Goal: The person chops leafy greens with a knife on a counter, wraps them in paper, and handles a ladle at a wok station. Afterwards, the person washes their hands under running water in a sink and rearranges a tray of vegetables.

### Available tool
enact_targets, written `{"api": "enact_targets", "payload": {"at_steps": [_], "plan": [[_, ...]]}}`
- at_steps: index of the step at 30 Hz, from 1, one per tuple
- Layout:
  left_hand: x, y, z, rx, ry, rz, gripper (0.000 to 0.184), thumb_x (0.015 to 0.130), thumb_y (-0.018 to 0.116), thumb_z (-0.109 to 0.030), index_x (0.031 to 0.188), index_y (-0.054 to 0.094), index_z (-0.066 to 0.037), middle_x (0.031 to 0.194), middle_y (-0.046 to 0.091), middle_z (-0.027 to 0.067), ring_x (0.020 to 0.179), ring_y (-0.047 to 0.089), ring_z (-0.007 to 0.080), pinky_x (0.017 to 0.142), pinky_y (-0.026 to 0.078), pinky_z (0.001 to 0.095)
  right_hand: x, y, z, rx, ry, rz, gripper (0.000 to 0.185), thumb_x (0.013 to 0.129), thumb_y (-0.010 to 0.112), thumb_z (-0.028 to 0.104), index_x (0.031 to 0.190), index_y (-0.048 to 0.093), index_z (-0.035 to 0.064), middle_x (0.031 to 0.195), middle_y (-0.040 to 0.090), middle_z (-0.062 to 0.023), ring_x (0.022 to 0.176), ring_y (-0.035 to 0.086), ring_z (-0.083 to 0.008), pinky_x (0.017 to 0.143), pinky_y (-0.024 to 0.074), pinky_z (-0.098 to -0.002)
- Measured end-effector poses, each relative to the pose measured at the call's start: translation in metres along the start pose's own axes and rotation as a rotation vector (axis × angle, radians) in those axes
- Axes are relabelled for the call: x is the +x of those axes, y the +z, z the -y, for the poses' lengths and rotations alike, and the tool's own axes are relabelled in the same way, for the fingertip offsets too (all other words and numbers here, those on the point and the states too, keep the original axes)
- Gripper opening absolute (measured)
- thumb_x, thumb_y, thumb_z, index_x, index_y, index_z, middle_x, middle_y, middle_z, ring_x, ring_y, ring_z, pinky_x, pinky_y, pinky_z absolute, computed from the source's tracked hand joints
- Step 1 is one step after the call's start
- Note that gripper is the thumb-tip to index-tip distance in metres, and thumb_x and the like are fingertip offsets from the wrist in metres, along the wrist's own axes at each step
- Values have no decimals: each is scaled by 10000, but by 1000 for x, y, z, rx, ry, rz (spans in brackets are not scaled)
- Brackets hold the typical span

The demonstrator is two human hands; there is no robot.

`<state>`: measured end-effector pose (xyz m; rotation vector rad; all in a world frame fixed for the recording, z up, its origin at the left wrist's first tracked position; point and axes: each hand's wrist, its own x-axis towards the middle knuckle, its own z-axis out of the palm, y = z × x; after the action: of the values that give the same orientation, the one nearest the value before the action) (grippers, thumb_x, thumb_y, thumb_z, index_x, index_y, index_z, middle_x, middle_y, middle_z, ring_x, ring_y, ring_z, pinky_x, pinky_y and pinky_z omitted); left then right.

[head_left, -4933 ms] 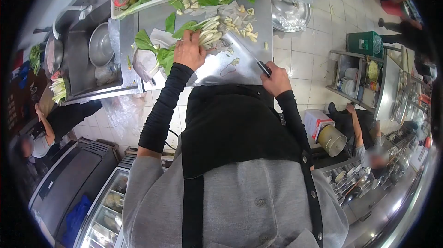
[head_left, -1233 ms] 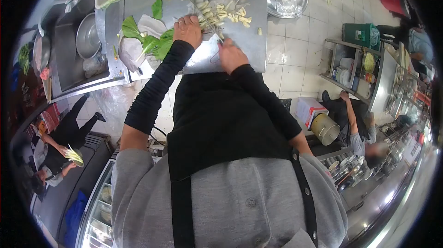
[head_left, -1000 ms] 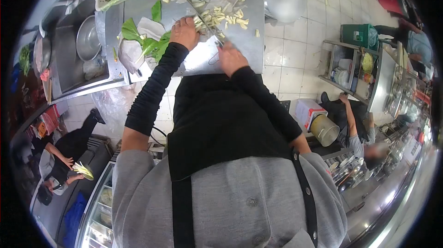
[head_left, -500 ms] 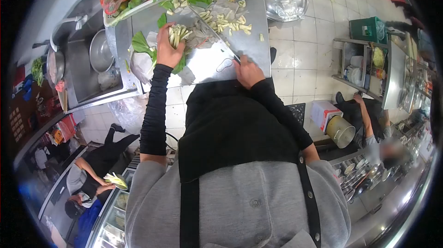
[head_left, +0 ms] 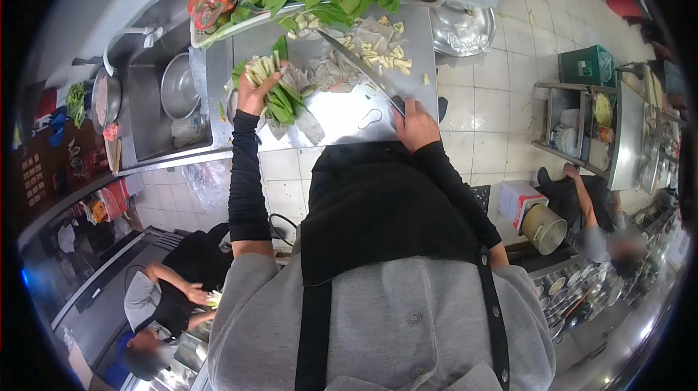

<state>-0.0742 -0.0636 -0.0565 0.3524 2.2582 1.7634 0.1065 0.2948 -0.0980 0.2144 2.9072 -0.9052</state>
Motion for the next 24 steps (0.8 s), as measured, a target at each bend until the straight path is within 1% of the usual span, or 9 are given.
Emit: {"api": "enact_targets", "payload": {"at_steps": [4,5,7,11,15,16,19,23,24], "plan": [[-4,-3,-5,-504,-98,-114,350,918,653,-19,1249,542,18,1246,678,217,1116,667,259,960,532,364,15,6,-2,-163,-97,-96,302,959,634,283,1066,548,14,1087,613,-225,933,643,-445,778,543,-508],[-2,-8,-2,-495,-83,-98,355,927,613,0,1266,507,3,1318,620,270,1206,630,348,1013,531,458,16,8,-3,-228,-137,-128,288,958,634,268,1068,570,10,1075,600,-213,959,628,-423,805,538,-488],[-3,-1,-30,-634,-56,-44,345,933,607,-2,1264,509,-5,1329,607,267,1217,622,380,1027,521,506,19,-9,16,-359,-215,-189,263,957,635,238,1073,614,3,1051,573,-189,1012,596,-378,859,530,-448],[-5,11,-65,-781,55,8,327,945,604,-16,1259,513,-23,1326,596,242,1254,591,431,1034,504,588,40,-36,74,97,-439,-211,231,925,656,176,1067,624,-4,1080,573,-168,1040,583,-373,905,508,-431],[-2,9,-83,-783,30,-58,333,953,618,-30,1269,515,-42,1261,624,181,1166,627,364,992,525,564,55,-63,130,247,-645,-209,261,916,659,101,1154,607,9,1168,577,-175,1083,596,-385,929,516,-429],[5,11,-104,-690,64,-77,336,952,632,-31,1271,528,-30,1205,647,167,1056,660,313,959,543,507,58,-69,138,228,-705,-220,290,919,657,76,1196,600,15,1201,579,-183,1101,602,-393,939,519,-432],[34,10,-163,-410,137,-195,283,945,668,-35,1209,590,27,1092,705,127,991,691,216,898,546,352,51,-62,133,283,-639,-217,243,904,647,63,1138,603,14,1164,578,-172,1065,608,-371,903,528,-421],[103,-1,-224,277,476,-347,345,922,709,-29,1220,544,26,1127,718,112,1029,686,170,920,524,314,41,-66,118,293,-584,-94,216,904,631,52,1109,605,-13,1115,583,-170,1030,603,-366,916,514,-426],[123,5,-241,212,548,-317,410,911,728,-54,1256,515,8,1109,725,121,1020,693,187,909,528,321,40,-66,116,286,-578,-87,218,915,631,64,1122,613,0,1131,588,-168,1042,608,-369,911,520,-428]]}}
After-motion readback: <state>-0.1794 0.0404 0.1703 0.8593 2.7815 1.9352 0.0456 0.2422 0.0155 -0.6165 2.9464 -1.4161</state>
